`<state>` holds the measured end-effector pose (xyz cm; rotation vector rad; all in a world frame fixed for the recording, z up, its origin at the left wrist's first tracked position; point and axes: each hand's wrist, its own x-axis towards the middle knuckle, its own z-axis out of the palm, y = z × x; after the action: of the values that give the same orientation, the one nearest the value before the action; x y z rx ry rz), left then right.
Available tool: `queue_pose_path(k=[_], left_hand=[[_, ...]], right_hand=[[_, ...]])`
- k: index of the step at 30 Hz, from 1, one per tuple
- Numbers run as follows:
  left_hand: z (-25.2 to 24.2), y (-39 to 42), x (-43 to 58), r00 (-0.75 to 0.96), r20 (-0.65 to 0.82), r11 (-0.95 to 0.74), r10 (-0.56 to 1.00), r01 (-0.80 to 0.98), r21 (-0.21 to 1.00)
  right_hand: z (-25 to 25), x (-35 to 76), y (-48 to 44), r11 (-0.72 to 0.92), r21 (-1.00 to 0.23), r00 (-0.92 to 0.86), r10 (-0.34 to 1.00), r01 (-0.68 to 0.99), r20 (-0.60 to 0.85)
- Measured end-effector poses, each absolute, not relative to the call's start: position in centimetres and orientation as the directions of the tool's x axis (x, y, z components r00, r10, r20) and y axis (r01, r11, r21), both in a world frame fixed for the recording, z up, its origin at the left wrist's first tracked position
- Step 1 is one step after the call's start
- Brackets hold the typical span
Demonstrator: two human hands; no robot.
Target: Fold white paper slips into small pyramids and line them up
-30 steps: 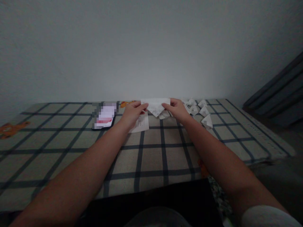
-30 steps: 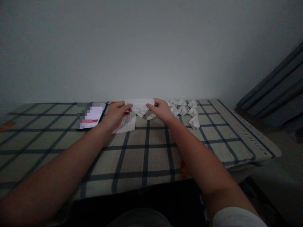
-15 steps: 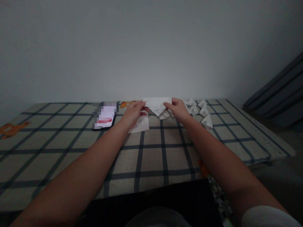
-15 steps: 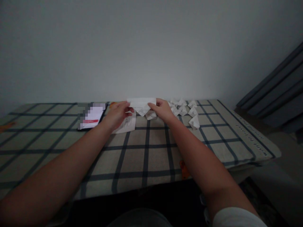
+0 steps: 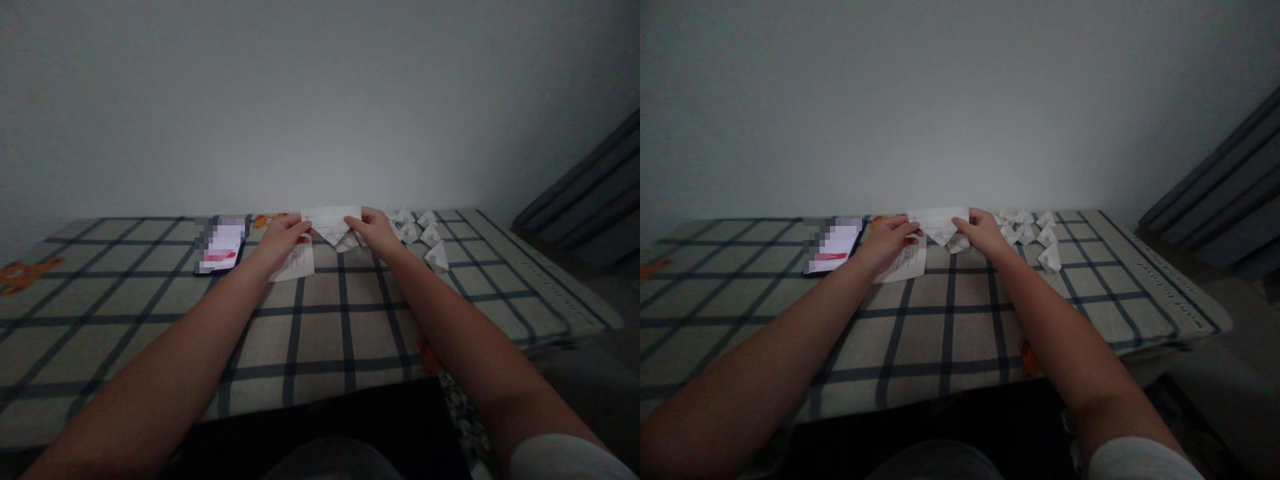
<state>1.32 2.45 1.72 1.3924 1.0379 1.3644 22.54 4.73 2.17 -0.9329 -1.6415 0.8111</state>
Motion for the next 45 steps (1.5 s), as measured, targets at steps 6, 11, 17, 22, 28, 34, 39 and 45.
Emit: queue_pose_path(k=[6,11,17,22,28,34,39,45], left_hand=[[1.91,2.12,1.44,0.049,0.171,-0.160,0.984,-0.165,0.973],[1.49,2.13,1.55,0.094,0.094,-0.081,0.991,-0.129,0.988],[1.38,2.14,1.66,0.038,0.137,-0.132,0.990,-0.118,0.984],[1.29,2.25,1.57,-0.006,0.194,-0.194,0.981,-0.036,0.980],[1.44,2.28,1.56,0.003,0.215,-0.214,0.977,-0.075,0.974],[1.78,2.26,1.51,0.010,0.243,-0.242,0.970,-0.056,0.969],[1.64,2.58,1.21,-0.056,0.281,-0.282,0.958,-0.017,0.959],[1.81,2.44,1.17,-0.021,0.244,-0.245,0.969,-0.138,0.960]], right_hand=[[1.78,22.56,4.98,0.471,-0.871,-0.199,0.875,0.141,0.441],[1.66,22.63,4.89,0.522,-0.818,-0.254,0.848,0.243,0.465],[1.73,22.57,4.60,0.543,-0.779,-0.281,0.836,0.312,0.471],[1.91,22.55,4.43,0.521,-0.794,-0.291,0.849,0.313,0.442],[2.09,22.48,4.53,0.463,-0.843,-0.249,0.881,0.275,0.403],[1.94,22.34,4.82,0.431,-0.874,-0.214,0.897,0.225,0.388],[2.13,22.38,4.77,0.419,-0.880,-0.150,0.907,0.225,0.393],[2.39,22.36,4.35,0.433,-0.878,-0.158,0.900,0.204,0.407]])
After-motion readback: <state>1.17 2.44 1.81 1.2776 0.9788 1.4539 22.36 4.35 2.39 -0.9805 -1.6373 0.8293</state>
